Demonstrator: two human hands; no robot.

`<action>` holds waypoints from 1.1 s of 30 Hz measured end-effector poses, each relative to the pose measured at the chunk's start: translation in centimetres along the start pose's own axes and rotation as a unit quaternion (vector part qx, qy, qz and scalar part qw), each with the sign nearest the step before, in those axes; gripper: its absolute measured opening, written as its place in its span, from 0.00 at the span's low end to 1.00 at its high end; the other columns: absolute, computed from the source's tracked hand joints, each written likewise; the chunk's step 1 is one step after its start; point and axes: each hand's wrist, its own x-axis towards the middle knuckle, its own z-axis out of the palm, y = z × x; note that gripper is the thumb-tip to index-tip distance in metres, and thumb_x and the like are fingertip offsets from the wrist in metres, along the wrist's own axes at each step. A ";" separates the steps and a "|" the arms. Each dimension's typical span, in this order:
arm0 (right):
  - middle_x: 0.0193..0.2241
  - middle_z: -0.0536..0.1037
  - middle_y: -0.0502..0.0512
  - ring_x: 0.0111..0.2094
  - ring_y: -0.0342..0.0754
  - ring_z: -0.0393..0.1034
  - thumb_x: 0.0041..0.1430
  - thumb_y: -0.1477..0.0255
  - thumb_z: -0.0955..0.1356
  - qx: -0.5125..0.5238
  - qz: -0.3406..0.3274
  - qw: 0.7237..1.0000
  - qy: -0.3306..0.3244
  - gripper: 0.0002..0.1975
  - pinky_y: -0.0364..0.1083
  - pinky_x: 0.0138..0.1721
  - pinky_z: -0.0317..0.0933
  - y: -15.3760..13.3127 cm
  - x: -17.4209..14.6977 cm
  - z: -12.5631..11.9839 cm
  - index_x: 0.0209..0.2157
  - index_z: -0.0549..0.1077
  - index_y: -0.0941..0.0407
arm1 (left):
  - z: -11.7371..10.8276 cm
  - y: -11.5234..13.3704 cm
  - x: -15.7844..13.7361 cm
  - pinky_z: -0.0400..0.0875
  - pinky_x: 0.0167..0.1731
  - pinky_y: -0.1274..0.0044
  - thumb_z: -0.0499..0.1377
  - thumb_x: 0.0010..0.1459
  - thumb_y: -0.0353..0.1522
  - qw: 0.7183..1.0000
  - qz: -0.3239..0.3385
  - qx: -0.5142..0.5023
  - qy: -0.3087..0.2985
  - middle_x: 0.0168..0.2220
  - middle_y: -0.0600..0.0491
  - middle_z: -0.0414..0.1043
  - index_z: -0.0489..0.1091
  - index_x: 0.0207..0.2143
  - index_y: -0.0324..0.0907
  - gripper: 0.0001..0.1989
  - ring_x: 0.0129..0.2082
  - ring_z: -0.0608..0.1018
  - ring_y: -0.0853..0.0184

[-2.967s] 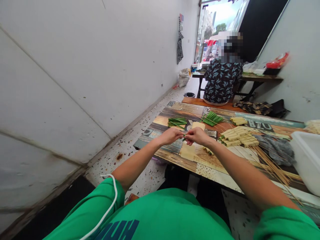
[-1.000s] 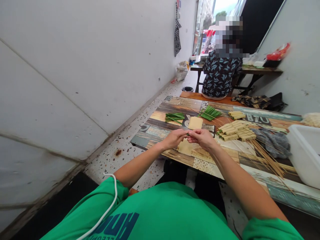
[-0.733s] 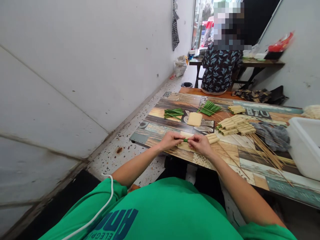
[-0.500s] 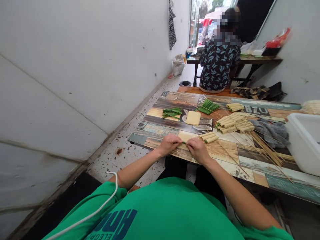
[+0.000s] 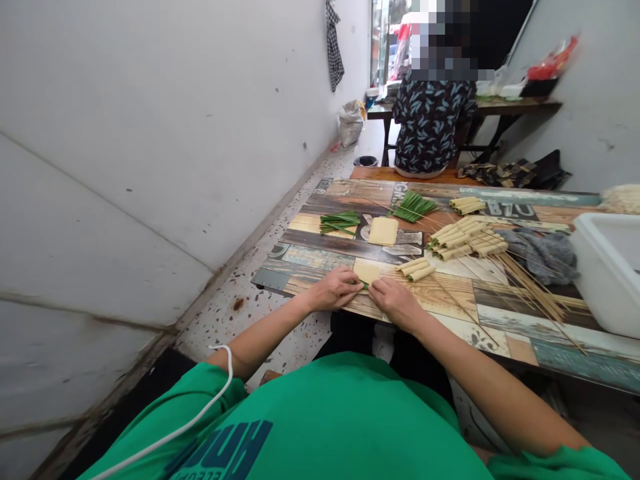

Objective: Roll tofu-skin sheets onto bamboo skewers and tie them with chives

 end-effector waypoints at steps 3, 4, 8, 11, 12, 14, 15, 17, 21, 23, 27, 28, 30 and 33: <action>0.31 0.75 0.59 0.34 0.48 0.65 0.69 0.75 0.59 -0.030 -0.001 1.000 0.004 0.14 0.47 0.37 0.59 -0.3 0.1 0.0 0.39 0.76 0.59 | 0.0 -0.2 0.0 0.66 0.44 0.70 0.56 0.63 0.42 1.000 0.012 -0.017 0.003 0.38 0.46 0.74 0.76 0.41 0.40 0.16 0.40 0.73 0.62; 0.31 0.75 0.59 0.33 0.48 0.65 0.69 0.75 0.59 -0.029 0.003 1.000 0.008 0.14 0.47 0.37 0.59 -0.4 0.1 0.0 0.39 0.76 0.59 | 0.2 -0.3 0.0 0.66 0.44 0.70 0.57 0.63 0.44 1.000 0.011 -0.021 0.006 0.37 0.46 0.75 0.77 0.40 0.40 0.17 0.40 0.73 0.62; 0.30 0.75 0.59 0.33 0.48 0.66 0.68 0.73 0.60 -0.005 0.037 0.998 0.042 0.14 0.46 0.37 0.61 -0.6 0.2 0.3 0.36 0.76 0.59 | 1.1 -0.6 0.1 0.66 0.40 0.72 0.54 0.66 0.39 0.999 -0.027 -0.028 0.030 0.35 0.47 0.76 0.78 0.37 0.41 0.15 0.37 0.74 0.65; 0.33 0.77 0.61 0.35 0.49 0.69 0.67 0.68 0.62 0.040 0.059 0.996 0.062 0.13 0.47 0.38 0.63 -0.7 0.1 0.6 0.37 0.77 0.59 | 1.4 -0.6 0.2 0.66 0.40 0.73 0.55 0.66 0.35 0.997 -0.053 -0.043 0.034 0.34 0.48 0.76 0.79 0.35 0.42 0.13 0.36 0.74 0.66; 0.34 0.77 0.61 0.36 0.49 0.69 0.67 0.68 0.62 0.061 0.069 0.993 0.067 0.13 0.47 0.38 0.63 -0.7 0.1 0.7 0.37 0.77 0.58 | 1.5 -0.6 0.3 0.66 0.40 0.73 0.56 0.65 0.35 0.996 -0.062 -0.048 0.036 0.34 0.49 0.76 0.79 0.35 0.42 0.12 0.36 0.74 0.66; 0.34 0.77 0.60 0.36 0.48 0.70 0.67 0.69 0.62 0.110 0.099 0.986 0.079 0.13 0.46 0.37 0.63 -0.6 0.2 0.9 0.36 0.77 0.57 | 1.5 -0.7 0.4 0.66 0.40 0.73 0.58 0.63 0.35 0.994 -0.085 -0.056 0.048 0.34 0.49 0.76 0.79 0.33 0.43 0.10 0.36 0.74 0.66; 0.33 0.77 0.59 0.35 0.48 0.70 0.67 0.70 0.62 0.137 0.118 0.980 0.082 0.13 0.46 0.37 0.63 -0.5 0.4 0.8 0.35 0.77 0.57 | 1.6 -0.7 0.4 0.66 0.41 0.72 0.60 0.62 0.35 0.992 -0.094 -0.059 0.055 0.35 0.49 0.76 0.79 0.32 0.43 0.09 0.37 0.75 0.66; 0.32 0.76 0.58 0.34 0.47 0.70 0.66 0.71 0.63 0.191 0.155 0.967 0.072 0.13 0.45 0.35 0.63 -0.2 0.7 0.6 0.32 0.78 0.56 | 1.6 -0.7 0.5 0.66 0.43 0.72 0.61 0.60 0.35 0.991 -0.098 -0.069 0.064 0.38 0.49 0.77 0.79 0.31 0.43 0.08 0.39 0.75 0.65; 0.29 0.75 0.55 0.31 0.46 0.69 0.61 0.70 0.66 0.266 0.230 0.936 0.008 0.10 0.45 0.34 0.62 0.7 1.4 -0.1 0.29 0.78 0.56 | 1.4 -0.5 0.7 0.64 0.44 0.71 0.61 0.61 0.32 0.991 -0.092 -0.085 0.041 0.36 0.51 0.79 0.79 0.32 0.43 0.07 0.38 0.76 0.66; 0.29 0.75 0.54 0.31 0.46 0.69 0.60 0.69 0.67 0.285 0.253 0.924 -0.023 0.10 0.45 0.34 0.62 1.1 1.6 -0.4 0.28 0.78 0.56 | 1.2 -0.3 0.7 0.64 0.43 0.71 0.61 0.61 0.32 0.990 -0.111 -0.084 0.039 0.35 0.52 0.80 0.79 0.33 0.44 0.06 0.37 0.77 0.66; 0.29 0.75 0.55 0.34 0.48 0.69 0.61 0.70 0.65 0.285 0.264 0.920 -0.043 0.11 0.45 0.37 0.61 1.2 1.8 -0.5 0.29 0.78 0.56 | 1.4 -0.3 0.4 0.65 0.42 0.72 0.63 0.60 0.33 0.981 -0.142 -0.118 0.053 0.34 0.53 0.80 0.79 0.35 0.43 0.05 0.35 0.77 0.67; 0.30 0.75 0.55 0.34 0.48 0.69 0.61 0.71 0.65 0.277 0.267 0.922 -0.044 0.11 0.45 0.38 0.61 1.1 1.8 -0.5 0.29 0.78 0.56 | 1.5 -0.4 0.3 0.65 0.41 0.73 0.63 0.60 0.34 0.979 -0.147 -0.127 0.057 0.34 0.53 0.81 0.79 0.36 0.43 0.05 0.35 0.77 0.67; 0.30 0.75 0.56 0.35 0.48 0.69 0.61 0.71 0.64 0.260 0.276 0.924 -0.050 0.11 0.45 0.38 0.60 1.0 1.9 -0.5 0.29 0.77 0.57 | 1.7 -0.5 0.1 0.66 0.40 0.74 0.62 0.61 0.34 0.978 -0.149 -0.132 0.068 0.33 0.52 0.80 0.79 0.38 0.43 0.07 0.34 0.77 0.67; 0.29 0.76 0.55 0.33 0.47 0.69 0.60 0.71 0.65 0.241 0.287 0.925 -0.060 0.10 0.44 0.36 0.59 0.8 2.2 -0.6 0.28 0.77 0.57 | 1.8 -0.5 -0.1 0.66 0.38 0.74 0.58 0.64 0.35 0.983 -0.123 -0.112 0.077 0.33 0.51 0.80 0.78 0.41 0.42 0.10 0.34 0.76 0.67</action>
